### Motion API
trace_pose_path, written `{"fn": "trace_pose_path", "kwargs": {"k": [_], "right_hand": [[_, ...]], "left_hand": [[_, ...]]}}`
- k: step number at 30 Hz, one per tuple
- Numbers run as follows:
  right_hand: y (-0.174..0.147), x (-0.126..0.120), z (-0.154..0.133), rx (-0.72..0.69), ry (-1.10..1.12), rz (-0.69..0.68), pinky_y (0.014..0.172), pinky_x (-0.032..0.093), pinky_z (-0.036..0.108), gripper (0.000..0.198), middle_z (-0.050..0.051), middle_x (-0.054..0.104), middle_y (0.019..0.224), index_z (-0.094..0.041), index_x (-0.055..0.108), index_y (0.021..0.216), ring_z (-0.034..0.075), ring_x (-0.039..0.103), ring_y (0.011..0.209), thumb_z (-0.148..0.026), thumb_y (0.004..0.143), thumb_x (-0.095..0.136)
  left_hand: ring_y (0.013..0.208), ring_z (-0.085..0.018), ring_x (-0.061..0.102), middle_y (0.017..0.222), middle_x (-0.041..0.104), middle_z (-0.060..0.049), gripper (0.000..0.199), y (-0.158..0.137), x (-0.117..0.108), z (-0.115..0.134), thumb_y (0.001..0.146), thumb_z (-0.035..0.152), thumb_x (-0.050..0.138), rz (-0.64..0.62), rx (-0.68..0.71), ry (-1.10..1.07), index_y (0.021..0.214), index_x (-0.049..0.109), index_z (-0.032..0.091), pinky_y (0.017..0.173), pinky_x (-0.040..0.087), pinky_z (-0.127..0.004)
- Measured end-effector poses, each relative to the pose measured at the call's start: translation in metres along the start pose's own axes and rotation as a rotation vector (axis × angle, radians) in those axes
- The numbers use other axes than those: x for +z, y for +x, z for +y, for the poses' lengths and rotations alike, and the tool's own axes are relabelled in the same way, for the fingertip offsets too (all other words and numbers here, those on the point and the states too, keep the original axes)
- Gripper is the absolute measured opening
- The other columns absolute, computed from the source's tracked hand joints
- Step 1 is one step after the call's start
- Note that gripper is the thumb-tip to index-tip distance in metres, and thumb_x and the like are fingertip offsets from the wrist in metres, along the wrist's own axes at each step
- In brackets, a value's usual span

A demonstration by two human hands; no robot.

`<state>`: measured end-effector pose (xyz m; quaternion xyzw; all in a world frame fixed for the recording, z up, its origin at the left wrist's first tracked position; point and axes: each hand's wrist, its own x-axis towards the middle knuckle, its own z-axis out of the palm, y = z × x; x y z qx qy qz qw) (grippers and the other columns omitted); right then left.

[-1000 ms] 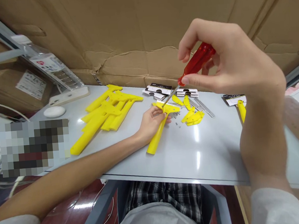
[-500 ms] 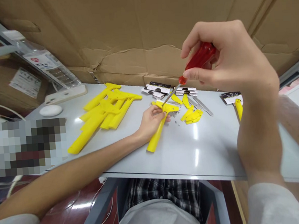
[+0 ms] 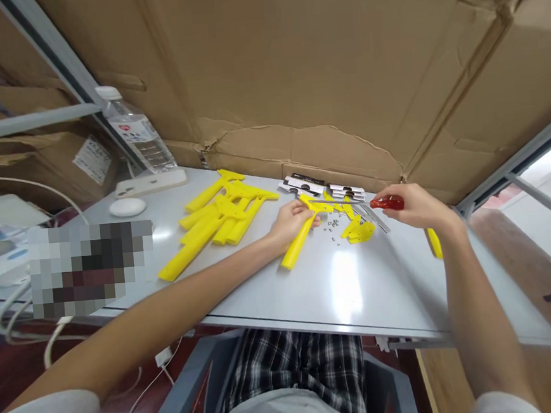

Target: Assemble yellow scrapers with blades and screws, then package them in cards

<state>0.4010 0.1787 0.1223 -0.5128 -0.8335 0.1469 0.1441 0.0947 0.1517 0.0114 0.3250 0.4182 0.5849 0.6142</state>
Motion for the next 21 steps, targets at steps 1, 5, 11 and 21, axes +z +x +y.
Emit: {"fn": "trace_pose_path", "kwargs": {"k": [1,5,11,21], "right_hand": [[0.003,0.01,0.014,0.023,0.029,-0.021,0.075,0.062,0.029,0.034,0.005,0.08,0.106,-0.023,0.08,0.114,0.019,0.075,0.086,-0.027,0.081,0.072],[0.015,0.053,0.068,0.11,0.128,0.088,0.086,0.062,0.032,0.038,0.008,0.079,0.114,-0.017,0.078,0.111,0.022,0.076,0.095,-0.024,0.076,0.064],[0.023,0.095,0.104,0.095,-0.006,0.28,0.09,0.057,0.036,0.039,0.01,0.078,0.113,-0.017,0.079,0.113,0.024,0.072,0.096,-0.029,0.079,0.065],[0.028,0.105,0.096,-0.019,-0.073,0.299,0.09,0.054,0.037,0.037,0.011,0.077,0.109,-0.019,0.08,0.113,0.024,0.069,0.094,-0.028,0.082,0.062]], "left_hand": [[0.067,-0.015,0.074,0.078,0.07,-0.003,0.02,0.001,-0.001,-0.001,0.082,0.002,0.075,-0.005,0.006,0.003,0.091,0.063,0.015,0.071,0.066,-0.03],[0.066,-0.016,0.074,0.081,0.07,-0.004,0.022,0.001,-0.003,-0.003,0.079,0.003,0.077,-0.01,0.017,0.028,0.091,0.063,0.015,0.07,0.065,-0.031],[0.07,-0.016,0.076,0.096,0.07,-0.007,0.015,-0.004,-0.004,0.0,0.084,0.004,0.07,0.006,0.064,0.095,0.097,0.067,0.012,0.073,0.066,-0.034],[0.074,-0.016,0.076,0.093,0.07,-0.004,0.019,-0.003,-0.006,0.002,0.081,0.01,0.075,0.031,0.061,0.114,0.097,0.066,0.014,0.073,0.065,-0.03]]}}
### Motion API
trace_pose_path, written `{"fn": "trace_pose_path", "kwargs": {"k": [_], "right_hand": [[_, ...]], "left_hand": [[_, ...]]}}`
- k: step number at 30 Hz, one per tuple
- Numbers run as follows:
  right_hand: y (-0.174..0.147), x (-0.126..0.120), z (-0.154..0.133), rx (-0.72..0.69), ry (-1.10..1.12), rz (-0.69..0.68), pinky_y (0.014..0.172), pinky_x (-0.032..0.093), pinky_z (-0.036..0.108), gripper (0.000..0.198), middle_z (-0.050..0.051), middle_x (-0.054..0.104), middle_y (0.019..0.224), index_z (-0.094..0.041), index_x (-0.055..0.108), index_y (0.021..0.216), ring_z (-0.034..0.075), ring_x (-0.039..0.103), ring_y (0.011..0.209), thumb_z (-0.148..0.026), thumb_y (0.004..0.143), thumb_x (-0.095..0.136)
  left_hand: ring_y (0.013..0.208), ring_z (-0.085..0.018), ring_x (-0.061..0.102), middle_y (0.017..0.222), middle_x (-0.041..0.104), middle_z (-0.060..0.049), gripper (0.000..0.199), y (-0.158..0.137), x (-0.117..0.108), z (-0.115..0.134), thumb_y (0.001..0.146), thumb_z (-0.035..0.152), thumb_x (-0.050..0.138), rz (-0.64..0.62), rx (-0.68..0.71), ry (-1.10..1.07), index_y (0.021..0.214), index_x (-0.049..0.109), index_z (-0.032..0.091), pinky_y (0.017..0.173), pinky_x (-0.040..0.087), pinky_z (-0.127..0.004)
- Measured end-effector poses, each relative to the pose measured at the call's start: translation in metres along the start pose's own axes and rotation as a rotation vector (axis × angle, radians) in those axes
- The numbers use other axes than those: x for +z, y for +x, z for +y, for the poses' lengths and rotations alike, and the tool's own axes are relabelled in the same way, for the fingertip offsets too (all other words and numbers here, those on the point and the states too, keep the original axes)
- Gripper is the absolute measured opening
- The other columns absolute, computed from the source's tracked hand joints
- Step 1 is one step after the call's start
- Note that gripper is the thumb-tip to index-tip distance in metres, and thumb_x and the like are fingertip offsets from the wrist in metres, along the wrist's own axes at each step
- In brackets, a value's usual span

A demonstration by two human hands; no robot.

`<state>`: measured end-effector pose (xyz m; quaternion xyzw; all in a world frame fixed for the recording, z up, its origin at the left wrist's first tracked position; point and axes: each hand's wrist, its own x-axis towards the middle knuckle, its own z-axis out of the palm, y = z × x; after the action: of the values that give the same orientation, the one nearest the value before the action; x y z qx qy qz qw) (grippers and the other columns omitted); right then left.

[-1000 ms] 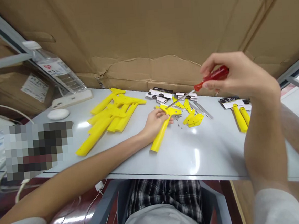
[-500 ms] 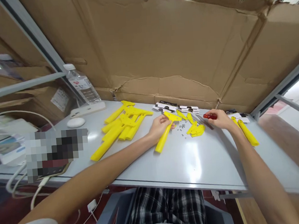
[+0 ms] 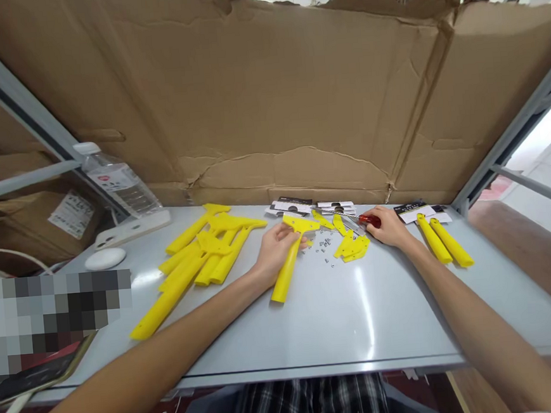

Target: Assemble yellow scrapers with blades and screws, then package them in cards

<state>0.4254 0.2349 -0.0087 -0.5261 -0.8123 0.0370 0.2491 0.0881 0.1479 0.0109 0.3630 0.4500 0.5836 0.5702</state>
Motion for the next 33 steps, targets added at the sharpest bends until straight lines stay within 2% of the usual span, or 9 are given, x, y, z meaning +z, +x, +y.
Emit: {"fn": "trace_pose_path", "kwargs": {"k": [7,12,14,17,19,23,28,31,33], "right_hand": [[-0.001,-0.012,-0.005,0.0,-0.043,-0.098,0.096,0.054,0.039,0.032,0.011,0.076,0.113,-0.019,0.08,0.111,0.026,0.07,0.101,-0.031,0.088,0.061],[-0.007,-0.024,-0.052,-0.067,-0.068,0.149,0.104,0.052,0.049,0.03,0.015,0.073,0.118,-0.021,0.077,0.109,0.033,0.067,0.114,-0.041,0.092,0.064],[-0.015,-0.025,-0.086,-0.019,0.023,0.203,0.091,0.056,0.046,0.027,0.013,0.074,0.104,-0.022,0.074,0.099,0.029,0.07,0.096,-0.044,0.097,0.06],[-0.034,-0.013,-0.14,0.116,0.326,0.003,0.068,0.056,0.039,0.037,0.008,0.072,0.083,-0.022,0.071,0.089,0.023,0.068,0.071,-0.056,0.098,0.058],[-0.048,0.001,-0.169,0.203,0.536,-0.217,0.054,0.053,0.035,0.043,0.007,0.071,0.082,-0.021,0.071,0.101,0.019,0.065,0.058,-0.062,0.095,0.061],[-0.065,0.02,-0.2,0.301,0.907,-0.537,0.04,0.045,0.027,0.062,0.01,0.074,0.108,-0.02,0.059,0.135,0.016,0.069,0.055,-0.061,0.09,0.071],[-0.065,0.018,-0.202,0.374,1.075,-0.503,0.037,0.035,0.02,0.062,0.012,0.07,0.123,-0.017,0.06,0.128,0.007,0.061,0.045,-0.056,0.084,0.081],[-0.061,0.017,-0.196,0.471,1.152,-0.465,0.036,0.032,0.019,0.058,0.006,0.071,0.101,-0.016,0.062,0.114,0.004,0.054,0.042,-0.06,0.082,0.082],[-0.058,0.018,-0.192,0.541,1.213,-0.454,0.036,0.03,0.018,0.056,0.001,0.067,0.083,-0.016,0.061,0.107,0.005,0.052,0.042,-0.061,0.081,0.083]], "left_hand": [[0.077,-0.017,0.078,0.097,0.072,-0.006,0.025,-0.002,0.001,0.004,0.079,0.012,0.074,-0.014,0.018,-0.01,0.102,0.065,0.014,0.073,0.064,-0.03],[0.072,-0.017,0.075,0.088,0.072,-0.004,0.023,-0.009,0.004,0.006,0.079,0.016,0.077,0.004,0.012,-0.108,0.095,0.061,0.016,0.072,0.061,-0.03],[0.071,-0.015,0.072,0.085,0.072,-0.002,0.024,-0.011,0.004,0.005,0.078,0.021,0.08,-0.022,0.005,-0.171,0.093,0.062,0.016,0.072,0.058,-0.028],[0.073,-0.014,0.068,0.084,0.072,-0.002,0.03,-0.011,0.004,0.001,0.075,0.028,0.086,-0.084,-0.021,-0.245,0.093,0.066,0.016,0.071,0.055,-0.026],[0.08,-0.015,0.069,0.091,0.073,-0.003,0.036,-0.012,0.004,-0.003,0.072,0.03,0.091,-0.12,-0.036,-0.29,0.095,0.067,0.016,0.076,0.055,-0.028],[0.095,-0.021,0.071,0.105,0.075,-0.008,0.051,-0.015,0.007,-0.005,0.066,0.034,0.098,-0.194,-0.046,-0.369,0.105,0.069,0.017,0.087,0.055,-0.035],[0.091,-0.021,0.07,0.101,0.075,-0.009,0.053,-0.009,0.004,-0.002,0.067,0.039,0.098,-0.26,0.017,-0.243,0.104,0.067,0.016,0.081,0.053,-0.034],[0.09,-0.02,0.07,0.099,0.075,-0.009,0.041,0.008,-0.005,0.003,0.076,0.034,0.091,-0.115,0.112,-0.059,0.102,0.064,0.017,0.08,0.054,-0.033],[0.101,-0.02,0.071,0.108,0.075,-0.011,0.035,0.019,-0.014,0.01,0.079,0.021,0.085,0.011,0.208,0.074,0.107,0.064,0.016,0.09,0.054,-0.032]]}}
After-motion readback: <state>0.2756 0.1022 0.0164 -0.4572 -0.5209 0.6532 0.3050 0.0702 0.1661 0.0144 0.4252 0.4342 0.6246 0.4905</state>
